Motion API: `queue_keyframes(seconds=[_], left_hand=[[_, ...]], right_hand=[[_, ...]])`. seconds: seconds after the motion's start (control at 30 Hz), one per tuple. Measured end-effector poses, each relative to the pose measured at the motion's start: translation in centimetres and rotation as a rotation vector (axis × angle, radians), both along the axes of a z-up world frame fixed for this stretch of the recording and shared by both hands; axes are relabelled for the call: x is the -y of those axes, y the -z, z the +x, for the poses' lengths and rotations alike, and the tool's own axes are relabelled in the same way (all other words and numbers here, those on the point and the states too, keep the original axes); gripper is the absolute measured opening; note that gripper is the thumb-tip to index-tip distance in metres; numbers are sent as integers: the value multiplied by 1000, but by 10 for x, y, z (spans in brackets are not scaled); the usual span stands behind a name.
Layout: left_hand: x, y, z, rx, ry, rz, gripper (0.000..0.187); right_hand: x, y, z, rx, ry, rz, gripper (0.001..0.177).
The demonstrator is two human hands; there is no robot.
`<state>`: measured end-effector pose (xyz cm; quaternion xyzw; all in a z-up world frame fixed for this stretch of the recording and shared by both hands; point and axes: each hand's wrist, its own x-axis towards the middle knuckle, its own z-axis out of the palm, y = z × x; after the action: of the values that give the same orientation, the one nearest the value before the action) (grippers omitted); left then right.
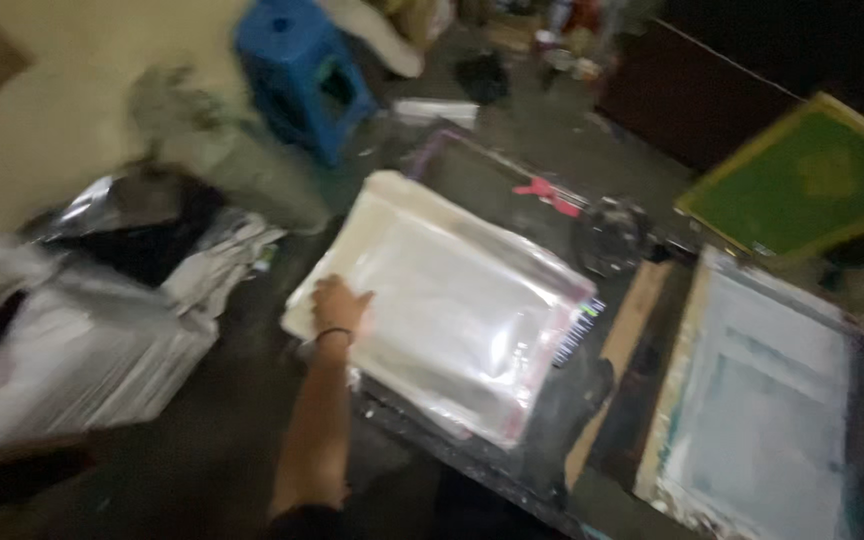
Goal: The person performs screen printing by pulling a squeegee across a screen to transfer white ink onto a plastic bag. They repeatedly place the bag under the screen, apply the ink, and lift the screen to reveal the printed design.
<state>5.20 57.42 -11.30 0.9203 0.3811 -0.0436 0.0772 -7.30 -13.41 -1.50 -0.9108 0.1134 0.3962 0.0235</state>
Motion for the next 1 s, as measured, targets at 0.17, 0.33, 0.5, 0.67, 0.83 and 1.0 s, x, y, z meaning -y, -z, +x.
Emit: queue_keyframes(seconds=[0.17,0.33,0.5,0.67,0.83,1.0], left_hand=[[31,-129,1,-16,-63,-440,62],[18,-52,10,11,-43,-376,58],[14,13,3,335,122,-254,72],[27,-59,17,88,-37,-403,64],[33,-32,21,193,69,-291,89],[36,-70,34,-151,-16,-313,91]], right_hand=[[-90,31,36,122,73,170,39],[-208,80,120,303,387,498,66],[-260,116,126,160,530,477,65],[-275,49,125,236,869,562,52],[-288,15,127,303,1115,602,49],[-298,-8,128,329,1067,706,60]])
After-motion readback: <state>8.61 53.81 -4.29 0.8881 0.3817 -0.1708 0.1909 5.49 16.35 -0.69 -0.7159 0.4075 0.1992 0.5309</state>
